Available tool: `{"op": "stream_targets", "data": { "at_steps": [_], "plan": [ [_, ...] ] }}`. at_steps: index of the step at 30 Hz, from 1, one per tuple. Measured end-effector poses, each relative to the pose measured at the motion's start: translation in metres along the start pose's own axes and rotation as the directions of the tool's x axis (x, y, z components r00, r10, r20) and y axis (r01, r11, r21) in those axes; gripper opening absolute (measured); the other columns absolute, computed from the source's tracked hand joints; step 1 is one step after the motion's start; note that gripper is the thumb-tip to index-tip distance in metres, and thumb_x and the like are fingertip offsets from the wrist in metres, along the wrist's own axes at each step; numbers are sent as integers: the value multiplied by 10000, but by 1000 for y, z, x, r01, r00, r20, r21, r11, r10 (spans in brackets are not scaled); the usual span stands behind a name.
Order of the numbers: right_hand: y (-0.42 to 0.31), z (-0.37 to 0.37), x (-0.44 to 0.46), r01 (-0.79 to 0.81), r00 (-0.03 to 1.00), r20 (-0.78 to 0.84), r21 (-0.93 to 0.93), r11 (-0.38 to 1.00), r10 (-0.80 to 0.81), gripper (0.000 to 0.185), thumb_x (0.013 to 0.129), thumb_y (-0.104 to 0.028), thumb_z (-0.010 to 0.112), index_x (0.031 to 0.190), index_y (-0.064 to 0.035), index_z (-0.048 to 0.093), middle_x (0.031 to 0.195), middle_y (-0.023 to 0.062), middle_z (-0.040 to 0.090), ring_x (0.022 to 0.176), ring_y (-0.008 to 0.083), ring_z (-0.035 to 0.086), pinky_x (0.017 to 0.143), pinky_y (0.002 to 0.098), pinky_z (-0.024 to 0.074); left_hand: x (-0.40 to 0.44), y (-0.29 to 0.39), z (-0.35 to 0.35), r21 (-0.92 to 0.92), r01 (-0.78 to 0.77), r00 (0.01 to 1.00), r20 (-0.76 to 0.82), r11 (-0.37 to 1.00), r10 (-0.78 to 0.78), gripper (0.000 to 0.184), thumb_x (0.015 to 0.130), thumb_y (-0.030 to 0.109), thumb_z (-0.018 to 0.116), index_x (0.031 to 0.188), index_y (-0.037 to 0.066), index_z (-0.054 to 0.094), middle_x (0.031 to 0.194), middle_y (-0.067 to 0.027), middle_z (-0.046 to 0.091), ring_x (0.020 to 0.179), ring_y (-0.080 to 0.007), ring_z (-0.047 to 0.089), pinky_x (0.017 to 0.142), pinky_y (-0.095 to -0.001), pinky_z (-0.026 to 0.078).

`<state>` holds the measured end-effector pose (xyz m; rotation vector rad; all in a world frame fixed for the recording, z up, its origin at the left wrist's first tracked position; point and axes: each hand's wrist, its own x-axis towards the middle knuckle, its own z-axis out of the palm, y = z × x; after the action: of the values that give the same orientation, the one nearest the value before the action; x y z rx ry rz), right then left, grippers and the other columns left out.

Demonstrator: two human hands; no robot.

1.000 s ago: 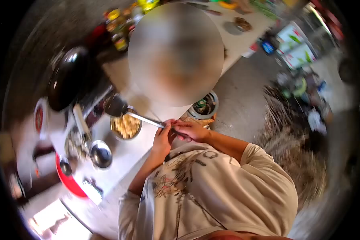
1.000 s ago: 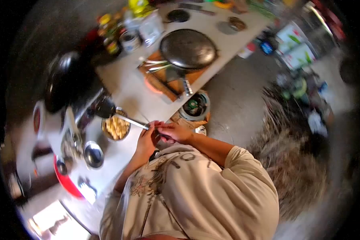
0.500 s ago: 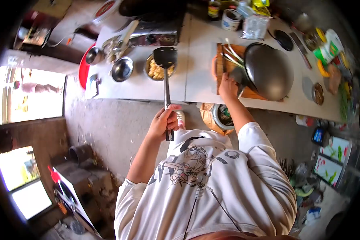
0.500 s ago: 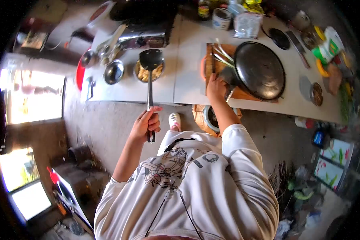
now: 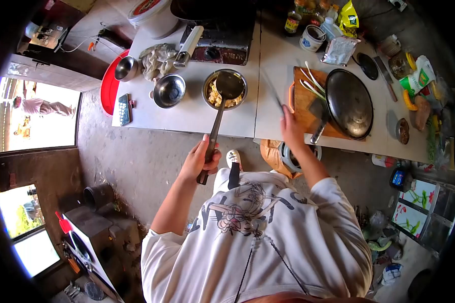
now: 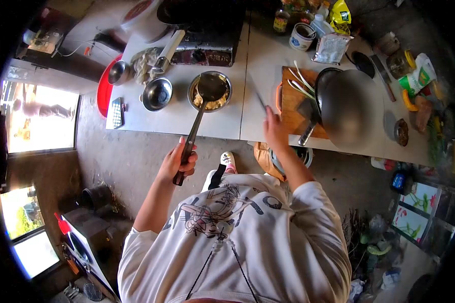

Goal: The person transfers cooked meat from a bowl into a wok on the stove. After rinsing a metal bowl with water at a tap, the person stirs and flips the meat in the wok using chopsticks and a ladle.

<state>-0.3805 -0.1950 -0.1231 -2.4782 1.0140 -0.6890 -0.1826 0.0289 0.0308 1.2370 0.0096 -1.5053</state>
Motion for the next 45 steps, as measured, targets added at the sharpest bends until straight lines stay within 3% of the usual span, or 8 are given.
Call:
{"op": "stream_targets", "data": {
  "at_steps": [6,13,18,28,34,39,43,45],
  "plan": [
    [-98,8,0,-34,961,276,105,994,4,457,833,-126,475,1275,-200,384,780,130,522,624,319,542,550,401,449,-1,23,-28,2,54,999,-3,999,-54,414,884,487,374,923,82,454,707,-7,453,375,-33,258,356,-198,223],
    [-82,45,12,-132,989,61,-64,989,136,445,807,-148,504,1241,-211,426,748,97,510,542,277,541,484,381,467,-13,44,-45,60,110,994,3,992,-110,398,890,473,373,931,84,447,731,-8,471,372,-32,258,362,-195,236],
    [-110,24,9,-131,948,295,32,991,116,410,831,-127,469,1237,-173,435,792,125,509,648,310,532,587,407,450,-16,51,-54,58,112,992,-73,992,-107,393,890,469,375,926,87,459,732,-15,484,370,-35,269,361,-200,240],
    [-72,-11,-14,-239,947,-115,368,898,299,383,799,-111,553,1174,-99,480,725,153,537,607,300,526,544,370,431,10,35,-55,161,93,987,112,983,-112,273,922,358,359,952,97,435,701,-34,472,353,-54,286,340,-218,268],
    [3,-88,-55,-637,589,-264,429,640,763,275,798,-263,590,762,-15,478,579,103,467,524,189,457,506,333,369,42,7,-18,250,5,991,127,968,-38,295,908,396,379,933,110,446,661,-12,461,342,-60,289,325,-216,255],
    [158,-159,-106,-426,79,-320,845,322,944,243,790,-234,598,702,-22,517,605,-43,455,560,75,367,488,263,314,49,-18,35,274,-101,993,87,956,80,312,907,420,370,927,119,449,663,10,459,342,-52,261,322,-207,235],
    [276,-239,-124,-219,-148,-227,957,192,963,198,779,-266,602,691,-116,511,493,-55,363,340,70,286,326,229,199,59,-58,89,201,-184,982,2,962,188,304,913,410,366,912,123,466,679,18,476,345,-34,246,333,-188,214],
    [336,-273,-132,-139,-150,-157,981,136,976,190,785,-255,590,705,-104,508,505,-35,404,339,74,279,325,229,203,61,-86,122,160,-256,955,-109,953,275,294,909,404,380,889,122,461,662,7,464,331,-34,257,311,-194,207]
  ]
}}
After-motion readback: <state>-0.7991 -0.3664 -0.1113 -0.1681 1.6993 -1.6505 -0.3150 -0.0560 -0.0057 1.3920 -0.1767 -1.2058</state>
